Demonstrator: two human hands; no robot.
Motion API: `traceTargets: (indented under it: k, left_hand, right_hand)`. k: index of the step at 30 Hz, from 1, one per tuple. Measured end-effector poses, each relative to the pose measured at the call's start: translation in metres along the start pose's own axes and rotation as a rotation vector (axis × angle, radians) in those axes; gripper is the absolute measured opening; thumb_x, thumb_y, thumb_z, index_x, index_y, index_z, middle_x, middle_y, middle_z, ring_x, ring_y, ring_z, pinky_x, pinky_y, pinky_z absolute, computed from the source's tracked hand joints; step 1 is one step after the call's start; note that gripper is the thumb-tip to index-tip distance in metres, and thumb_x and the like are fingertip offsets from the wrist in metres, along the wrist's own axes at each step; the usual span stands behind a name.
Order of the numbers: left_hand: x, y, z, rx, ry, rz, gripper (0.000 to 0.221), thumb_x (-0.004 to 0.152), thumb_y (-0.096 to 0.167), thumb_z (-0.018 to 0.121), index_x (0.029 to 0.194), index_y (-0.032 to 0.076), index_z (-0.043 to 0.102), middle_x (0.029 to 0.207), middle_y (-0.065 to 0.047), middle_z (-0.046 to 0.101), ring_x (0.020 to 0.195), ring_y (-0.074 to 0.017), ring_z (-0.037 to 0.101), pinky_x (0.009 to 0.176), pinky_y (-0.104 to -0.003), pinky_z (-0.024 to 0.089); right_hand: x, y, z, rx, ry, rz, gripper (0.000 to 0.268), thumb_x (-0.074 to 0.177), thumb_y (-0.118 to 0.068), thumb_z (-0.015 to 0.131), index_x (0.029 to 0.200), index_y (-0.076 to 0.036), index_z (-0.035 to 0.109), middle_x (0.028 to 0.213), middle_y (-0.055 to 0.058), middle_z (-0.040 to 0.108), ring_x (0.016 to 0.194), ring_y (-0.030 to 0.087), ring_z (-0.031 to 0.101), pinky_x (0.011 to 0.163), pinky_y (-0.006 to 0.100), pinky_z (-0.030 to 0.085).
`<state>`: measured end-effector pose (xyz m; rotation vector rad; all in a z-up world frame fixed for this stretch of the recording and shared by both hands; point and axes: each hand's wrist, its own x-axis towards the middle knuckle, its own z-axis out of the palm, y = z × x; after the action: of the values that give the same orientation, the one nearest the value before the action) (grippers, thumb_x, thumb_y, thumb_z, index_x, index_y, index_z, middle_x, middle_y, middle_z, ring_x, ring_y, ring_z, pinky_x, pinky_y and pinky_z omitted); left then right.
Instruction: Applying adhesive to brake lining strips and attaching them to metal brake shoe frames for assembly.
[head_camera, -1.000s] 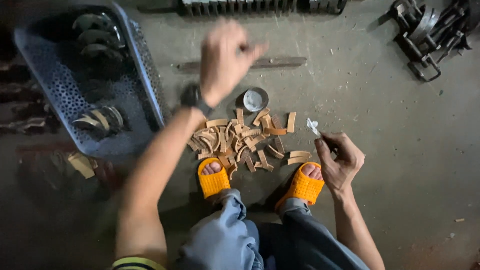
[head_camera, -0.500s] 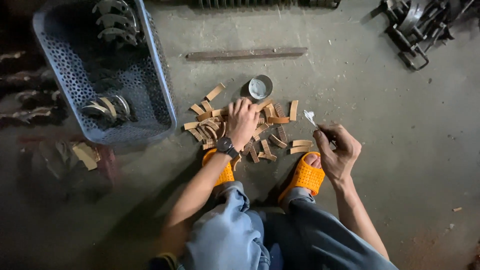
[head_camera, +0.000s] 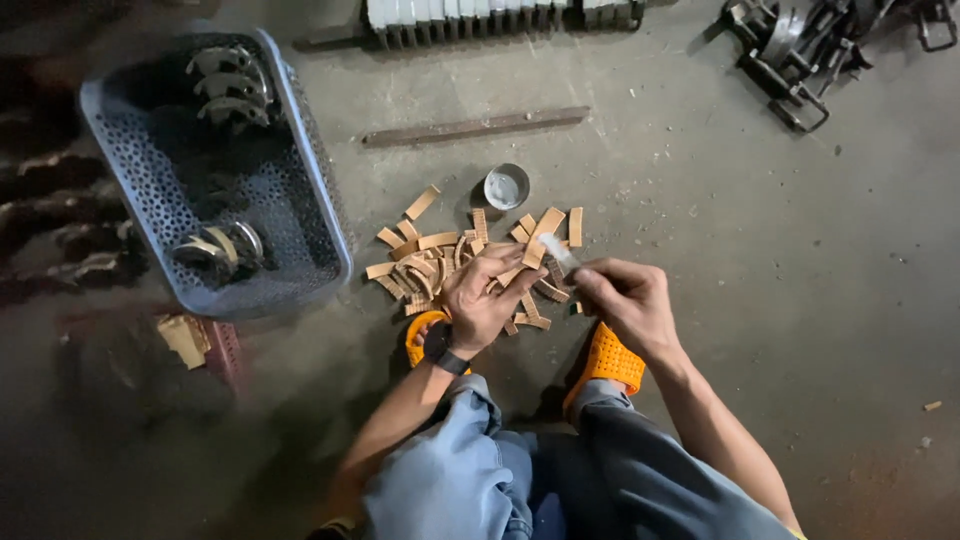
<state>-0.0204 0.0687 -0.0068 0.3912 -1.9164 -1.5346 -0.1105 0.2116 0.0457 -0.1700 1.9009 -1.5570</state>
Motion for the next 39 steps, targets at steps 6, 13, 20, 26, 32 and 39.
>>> traceTargets:
  k: [6,13,20,26,32,39]
  left_hand:
    - [0.003,0.006,0.008,-0.035,0.015,0.045,0.019,0.066,-0.002,0.078,0.078,-0.002,0.062,0.08,-0.016,0.069,0.072,-0.0307,0.068,0.059,-0.034,0.054]
    - [0.005,0.005,0.01,0.019,0.005,0.11,0.02,0.068,-0.003,0.076,0.077,0.0,0.059,0.08,-0.018,0.068,0.073,-0.0304,0.067,0.06,-0.036,0.055]
    - [0.011,0.019,0.015,0.111,0.007,0.168,0.02,0.067,-0.001,0.078,0.073,-0.002,0.06,0.081,-0.02,0.068,0.07,-0.0334,0.068,0.06,-0.037,0.055]
    - [-0.008,-0.004,0.014,-0.006,0.033,0.087,0.021,0.065,-0.001,0.079,0.075,-0.003,0.06,0.078,-0.02,0.067,0.072,-0.0324,0.068,0.059,-0.037,0.054]
    - [-0.011,-0.014,0.0,-0.028,-0.142,-0.263,0.02,0.084,0.008,0.064,0.102,0.001,0.06,0.095,-0.018,0.065,0.089,-0.0302,0.064,0.078,-0.039,0.052]
    - [0.0,-0.002,0.015,-0.529,-0.37,-0.635,0.028,0.093,0.016,0.051,0.116,0.0,0.053,0.109,-0.021,0.06,0.1,-0.0315,0.057,0.092,-0.044,0.041]
  right_hand:
    - [0.006,0.004,-0.014,-0.079,-0.059,0.2,0.016,0.082,-0.013,0.061,0.072,-0.001,0.067,0.044,0.01,0.053,0.041,0.011,0.045,0.027,0.019,0.039]
    - [-0.003,0.018,-0.013,-0.454,0.088,-0.252,0.011,0.083,-0.01,0.064,0.073,-0.01,0.068,0.051,0.006,0.059,0.045,0.019,0.057,0.044,0.027,0.044]
    - [0.005,0.026,-0.01,-0.523,0.143,-0.325,0.012,0.085,-0.008,0.06,0.075,-0.009,0.067,0.054,0.008,0.059,0.046,0.022,0.058,0.042,0.03,0.043]
    - [0.014,0.035,-0.018,-0.602,0.222,-0.428,0.018,0.087,-0.005,0.06,0.069,-0.007,0.061,0.051,0.009,0.053,0.045,0.025,0.055,0.041,0.029,0.041]
    - [0.018,0.007,-0.032,-0.296,0.262,-0.316,0.009,0.086,0.0,0.064,0.078,-0.003,0.065,0.049,0.006,0.052,0.047,0.012,0.051,0.047,0.024,0.041]
    - [0.03,-0.026,-0.003,-0.175,-0.102,-0.253,0.011,0.076,0.003,0.065,0.087,0.002,0.068,0.058,0.017,0.062,0.053,0.022,0.062,0.048,0.031,0.048]
